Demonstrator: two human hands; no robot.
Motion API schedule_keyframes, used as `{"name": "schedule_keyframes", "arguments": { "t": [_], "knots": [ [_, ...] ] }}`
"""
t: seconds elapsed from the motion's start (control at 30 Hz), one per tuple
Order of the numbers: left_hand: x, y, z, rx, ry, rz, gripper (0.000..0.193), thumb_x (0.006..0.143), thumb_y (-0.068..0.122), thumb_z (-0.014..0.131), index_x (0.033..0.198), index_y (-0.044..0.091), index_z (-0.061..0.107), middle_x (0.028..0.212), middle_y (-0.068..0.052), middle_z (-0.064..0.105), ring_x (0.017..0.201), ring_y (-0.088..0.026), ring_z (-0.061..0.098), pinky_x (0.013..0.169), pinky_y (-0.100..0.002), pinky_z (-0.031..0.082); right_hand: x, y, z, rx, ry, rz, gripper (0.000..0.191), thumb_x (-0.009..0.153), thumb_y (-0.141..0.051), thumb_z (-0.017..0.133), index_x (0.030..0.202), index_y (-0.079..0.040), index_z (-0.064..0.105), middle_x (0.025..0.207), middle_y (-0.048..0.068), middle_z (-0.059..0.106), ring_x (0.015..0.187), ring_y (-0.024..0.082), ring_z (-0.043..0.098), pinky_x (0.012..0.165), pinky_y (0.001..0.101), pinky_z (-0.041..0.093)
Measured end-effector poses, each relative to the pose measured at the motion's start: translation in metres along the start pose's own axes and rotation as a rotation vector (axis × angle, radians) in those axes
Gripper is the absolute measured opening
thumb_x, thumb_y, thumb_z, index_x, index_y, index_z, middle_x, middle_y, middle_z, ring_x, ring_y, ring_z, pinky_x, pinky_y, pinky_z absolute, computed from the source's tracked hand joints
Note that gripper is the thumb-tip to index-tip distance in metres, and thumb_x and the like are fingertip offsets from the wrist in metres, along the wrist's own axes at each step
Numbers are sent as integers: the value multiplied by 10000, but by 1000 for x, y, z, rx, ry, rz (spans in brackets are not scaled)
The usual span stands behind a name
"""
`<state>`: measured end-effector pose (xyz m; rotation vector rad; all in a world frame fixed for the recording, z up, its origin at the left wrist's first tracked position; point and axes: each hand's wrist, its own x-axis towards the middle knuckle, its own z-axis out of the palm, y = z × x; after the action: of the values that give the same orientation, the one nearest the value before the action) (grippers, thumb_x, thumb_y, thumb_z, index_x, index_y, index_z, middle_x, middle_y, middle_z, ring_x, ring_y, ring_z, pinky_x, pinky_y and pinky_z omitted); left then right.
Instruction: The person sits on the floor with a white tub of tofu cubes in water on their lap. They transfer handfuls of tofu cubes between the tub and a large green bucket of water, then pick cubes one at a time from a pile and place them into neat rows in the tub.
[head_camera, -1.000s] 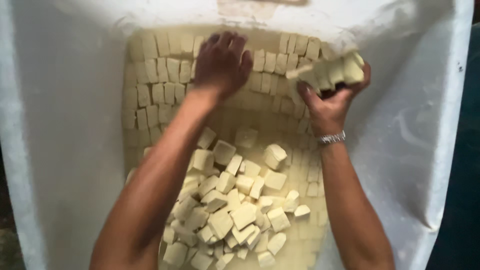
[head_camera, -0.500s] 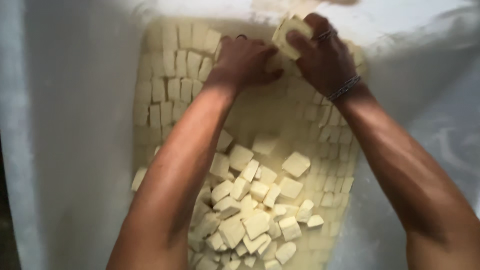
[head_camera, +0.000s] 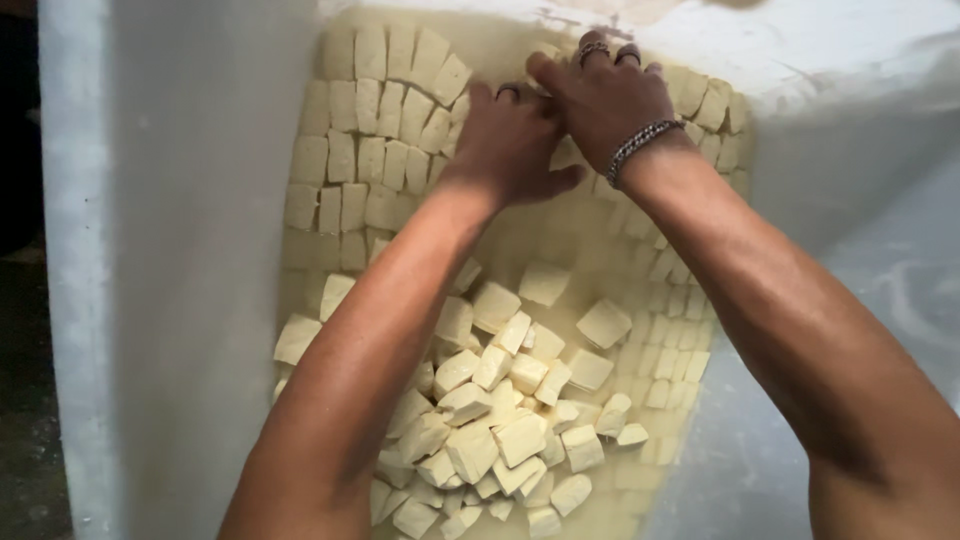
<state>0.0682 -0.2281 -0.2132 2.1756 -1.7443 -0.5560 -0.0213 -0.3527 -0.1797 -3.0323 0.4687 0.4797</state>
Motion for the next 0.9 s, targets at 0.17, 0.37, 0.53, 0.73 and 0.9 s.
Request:
{"name": "schedule_keyframes", "arguments": {
  "t": [0.17, 0.37, 0.53, 0.73, 0.9],
  "knots": [
    [1, -2, 3, 117, -159, -36, 544, 860, 667, 653, 1113, 196, 752, 1180, -77, 688, 1175, -316, 594, 1008, -580, 353, 3, -5, 2, 5, 9, 46, 514, 901, -192, 637, 1390, -269, 501, 1434, 301, 425, 1325, 566, 400, 812, 795, 424],
    [4, -6, 8, 36, -4, 19, 625, 744, 652, 690, 1179, 203, 706, 1157, -83, 688, 1094, -346, 605, 934, -608, 353, -6, 10, 14, 16, 131, -95, 597, 874, -99, 648, 1445, -252, 560, 1450, 296, 453, 1303, 550, 440, 907, 808, 351],
    [8, -12, 12, 57, -60, 11, 608, 818, 671, 665, 1201, 200, 688, 1198, -84, 679, 1111, -374, 603, 933, -598, 370, -12, 17, 26, 270, 197, -159, 487, 878, -12, 648, 1342, -158, 612, 1368, 231, 586, 1304, 473, 533, 1079, 545, 467],
    [8, -15, 3, 45, -127, 18, 530, 865, 607, 673, 1249, 241, 647, 1293, -64, 664, 1200, -336, 602, 955, -581, 414, 5, 20, 23, 498, 338, -317, 505, 821, 88, 580, 1306, -28, 660, 1218, 219, 657, 1125, 402, 644, 966, 440, 536],
    [11, -19, -9, -58, -90, 107, 648, 867, 521, 680, 1446, 292, 498, 1356, -67, 624, 1111, -425, 608, 896, -615, 440, -16, 57, -11, 499, 416, -110, 379, 864, 120, 535, 1169, -37, 695, 1101, 162, 731, 975, 327, 727, 913, 406, 582]
  ]
}}
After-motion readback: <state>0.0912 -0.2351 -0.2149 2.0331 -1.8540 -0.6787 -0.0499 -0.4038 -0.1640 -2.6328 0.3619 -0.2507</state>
